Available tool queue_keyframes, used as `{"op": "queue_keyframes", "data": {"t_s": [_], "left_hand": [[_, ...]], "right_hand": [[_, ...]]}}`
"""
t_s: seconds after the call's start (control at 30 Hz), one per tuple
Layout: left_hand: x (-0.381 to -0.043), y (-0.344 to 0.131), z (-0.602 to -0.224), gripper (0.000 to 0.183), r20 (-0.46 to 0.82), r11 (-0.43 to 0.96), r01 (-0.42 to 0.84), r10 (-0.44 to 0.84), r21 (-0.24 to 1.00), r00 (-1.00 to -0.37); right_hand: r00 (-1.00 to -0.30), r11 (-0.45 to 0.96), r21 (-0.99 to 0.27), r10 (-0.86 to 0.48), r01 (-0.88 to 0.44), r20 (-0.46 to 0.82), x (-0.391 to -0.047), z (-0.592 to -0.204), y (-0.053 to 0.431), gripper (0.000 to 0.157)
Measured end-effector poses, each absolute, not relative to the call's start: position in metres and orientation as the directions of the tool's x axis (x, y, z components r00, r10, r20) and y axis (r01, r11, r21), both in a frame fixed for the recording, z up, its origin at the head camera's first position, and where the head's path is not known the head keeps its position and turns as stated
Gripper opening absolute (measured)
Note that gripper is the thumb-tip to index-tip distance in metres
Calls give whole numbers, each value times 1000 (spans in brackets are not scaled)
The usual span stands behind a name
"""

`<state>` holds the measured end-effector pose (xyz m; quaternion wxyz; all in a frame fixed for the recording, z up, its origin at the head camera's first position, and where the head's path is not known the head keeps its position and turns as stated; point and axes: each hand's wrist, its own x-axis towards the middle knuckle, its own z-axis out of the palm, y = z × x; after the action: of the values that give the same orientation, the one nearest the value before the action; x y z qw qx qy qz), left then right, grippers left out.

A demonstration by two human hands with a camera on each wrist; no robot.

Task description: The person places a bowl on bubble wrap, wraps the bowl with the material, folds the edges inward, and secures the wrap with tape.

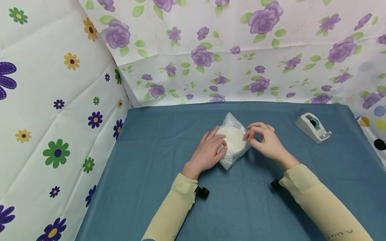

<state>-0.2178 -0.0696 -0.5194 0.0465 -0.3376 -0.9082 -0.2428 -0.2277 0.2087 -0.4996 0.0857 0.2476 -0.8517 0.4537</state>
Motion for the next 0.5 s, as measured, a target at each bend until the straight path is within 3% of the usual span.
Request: {"op": "queue_keyframes", "data": {"t_s": [0.5], "left_hand": [[-218,-70,-519,24,254,655,641,593,400,-764]], "right_hand": [[-812,407,-716,-421,-567,404,-230,-500,203,22]]}}
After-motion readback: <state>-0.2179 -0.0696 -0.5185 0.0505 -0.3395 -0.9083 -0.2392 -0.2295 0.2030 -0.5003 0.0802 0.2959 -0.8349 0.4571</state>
